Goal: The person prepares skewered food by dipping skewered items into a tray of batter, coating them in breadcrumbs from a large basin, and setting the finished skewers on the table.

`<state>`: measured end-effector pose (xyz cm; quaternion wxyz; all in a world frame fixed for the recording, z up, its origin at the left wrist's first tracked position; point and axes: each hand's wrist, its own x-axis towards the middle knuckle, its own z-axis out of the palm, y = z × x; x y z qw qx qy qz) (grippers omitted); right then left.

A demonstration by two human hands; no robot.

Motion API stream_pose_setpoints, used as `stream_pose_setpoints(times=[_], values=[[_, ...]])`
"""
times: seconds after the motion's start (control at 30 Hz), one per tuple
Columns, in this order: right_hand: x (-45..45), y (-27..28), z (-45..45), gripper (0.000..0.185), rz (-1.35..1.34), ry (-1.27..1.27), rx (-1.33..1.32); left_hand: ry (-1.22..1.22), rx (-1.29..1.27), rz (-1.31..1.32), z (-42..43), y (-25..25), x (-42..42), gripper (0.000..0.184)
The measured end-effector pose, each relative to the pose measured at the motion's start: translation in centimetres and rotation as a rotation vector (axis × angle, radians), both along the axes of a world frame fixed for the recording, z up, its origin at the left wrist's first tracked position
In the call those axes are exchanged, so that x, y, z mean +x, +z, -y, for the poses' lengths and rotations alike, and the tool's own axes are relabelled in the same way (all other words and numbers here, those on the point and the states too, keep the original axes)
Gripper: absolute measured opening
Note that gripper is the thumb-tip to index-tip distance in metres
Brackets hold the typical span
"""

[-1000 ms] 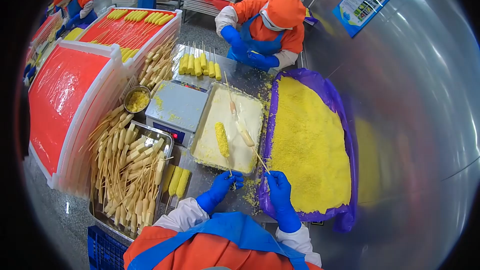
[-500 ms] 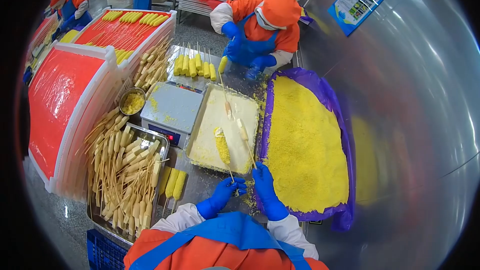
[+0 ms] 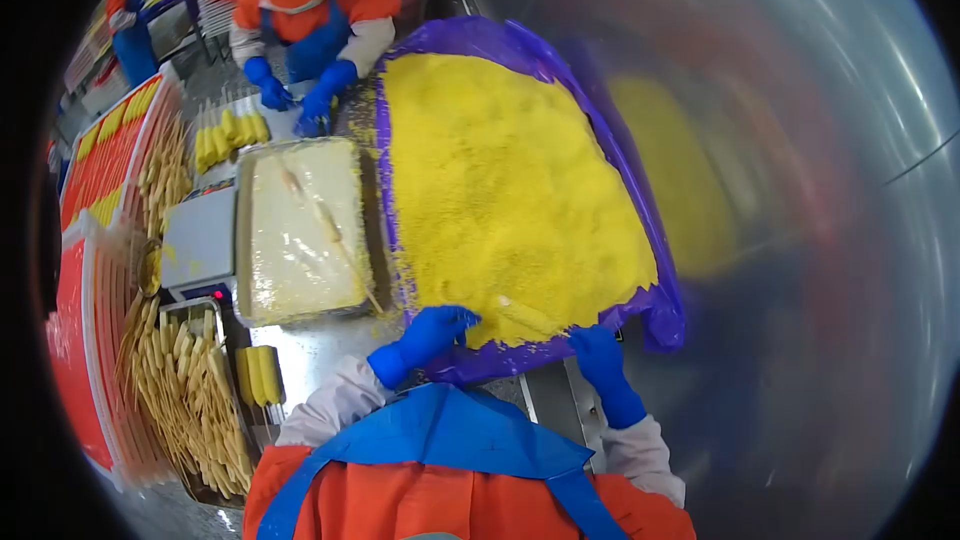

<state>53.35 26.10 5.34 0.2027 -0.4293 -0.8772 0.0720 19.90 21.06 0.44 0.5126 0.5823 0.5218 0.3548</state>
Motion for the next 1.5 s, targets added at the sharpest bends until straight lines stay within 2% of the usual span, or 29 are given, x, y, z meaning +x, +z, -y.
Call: stream_pose_setpoints(times=[0.07,0.1,0.13,0.17,0.23,0.27,0.3,0.43,0.5,0.53,0.6,0.7,0.77,0.83,0.87,0.93,0.97,1.0,1.03,1.1,1.13,1.17,1.2,1.23,1.3,1.33,1.43,1.47,1.5], values=[[4.9,-3.8,-2.4,0.014,-0.007,-0.239,-0.408,0.117,-0.085,-0.026,-4.4,2.4,2.6,0.025],[5.5,-3.9,-3.4,0.014,-0.016,-0.246,-0.415,0.233,0.25,-0.108,-6.8,1.9,4.5,0.031],[5.2,-4.3,-4.7,0.016,-0.107,-0.283,-0.365,0.239,0.378,-0.205,-9.3,1.4,5.6,0.044],[4.7,-4.1,-5.6,0.017,-0.201,-0.315,-0.317,0.242,0.374,-0.221,-10.8,2.3,6.7,0.044],[5.8,-3.9,-5.0,0.018,-0.174,-0.268,-0.396,0.269,0.605,-0.48,-12.7,4.1,8.6,0.057],[6.6,-4.2,-4.5,0.018,-0.113,-0.247,-0.461,0.15,0.551,-0.54,-12.6,4.1,9.4,0.065],[7.3,-4.5,-4.5,0.019,-0.05,-0.225,-0.523,0.149,0.54,-0.549,-12.4,4.0,10.3,0.065],[7.1,-4.2,-6.1,0.018,-0.201,-0.312,-0.507,0.019,0.548,-0.709,-10.6,2.9,12.9,0.07],[8.3,-4.9,-5.3,0.017,-0.165,-0.207,-0.655,-0.287,0.682,-0.629,-9.5,1.6,14.3,0.071],[8.3,-5.2,-5.3,0.017,-0.164,-0.203,-0.658,-0.284,0.678,-0.629,-10.1,0.6,14.9,0.071],[7.6,-4.9,-4.9,0.016,-0.225,-0.266,-0.684,-0.505,0.767,-0.693,-12.0,-1.1,16.1,0.073],[6.8,-4.0,-4.4,0.022,-0.315,-0.214,-0.625,-0.092,0.731,-0.805,-16.5,3.3,14.3,0.075],[7.9,-6.3,-4.1,0.018,-0.296,-0.263,-0.657,0.073,0.653,-0.587,-17.6,3.5,11.1,0.069],[7.0,-7.2,-2.7,0.015,-0.279,-0.302,-0.696,0.237,0.527,-0.545,-16.6,1.8,7.5,0.059],[5.5,-6.5,-2.7,0.016,-0.349,-0.327,-0.684,0.245,0.531,-0.55,-15.8,1.4,6.2,0.059],[1.3,-5.2,-1.6,0.016,-0.428,-0.34,-0.667,0.44,0.336,-0.275,-13.8,1.4,3.2,0.055],[-1.3,-4.7,-0.5,0.016,-0.559,-0.324,-0.723,0.443,0.343,-0.279,-12.6,1.9,2.1,0.055],[-3.9,-3.8,0.7,0.016,-0.687,-0.309,-0.779,0.208,0.216,0.194,-11.4,2.7,1.5,0.056],[-6.1,-2.7,2.1,0.016,-0.684,-0.303,-0.776,-0.037,0.078,0.659,-10.2,3.7,0.8,0.056],[-11.1,-0.2,4.8,0.015,-0.893,-0.35,-1.01,0.397,0.225,0.894,-8.0,6.7,-1.4,0.072],[-13.6,0.2,6.0,0.015,-0.887,-0.336,-1.017,0.467,0.041,1.03,-6.6,6.7,-3.0,0.078],[-16.0,0.5,7.3,0.015,-1.022,-0.371,-1.136,0.541,-0.151,1.166,-4.8,6.0,-4.4,0.083],[-18.0,0.5,8.4,0.017,-1.153,-0.408,-1.259,0.64,-0.379,1.244,-2.8,5.3,-4.7,0.091],[-19.8,0.0,9.4,0.017,-1.138,-0.394,-1.28,0.667,-0.371,1.246,-0.9,4.6,-4.7,0.091],[-22.9,-1.5,11.6,0.015,-1.15,-0.414,-1.33,0.47,-0.468,1.455,2.1,3.4,-5.1,0.093],[-24.0,-1.9,12.4,0.015,-1.139,-0.401,-1.346,0.538,-0.455,1.31,2.3,1.9,-6.3,0.093],[-25.1,-2.8,13.9,0.009,-1.137,-0.372,-1.314,0.686,-0.467,1.441,4.1,3.4,-7.8,0.098],[-25.3,-3.2,14.3,0.01,-1.099,-0.335,-1.317,0.848,-0.474,1.481,5.2,5.9,-7.3,0.097],[-25.5,-3.7,14.5,0.011,-1.066,-0.296,-1.318,0.858,-0.464,1.48,5.8,4.9,-7.6,0.097]])
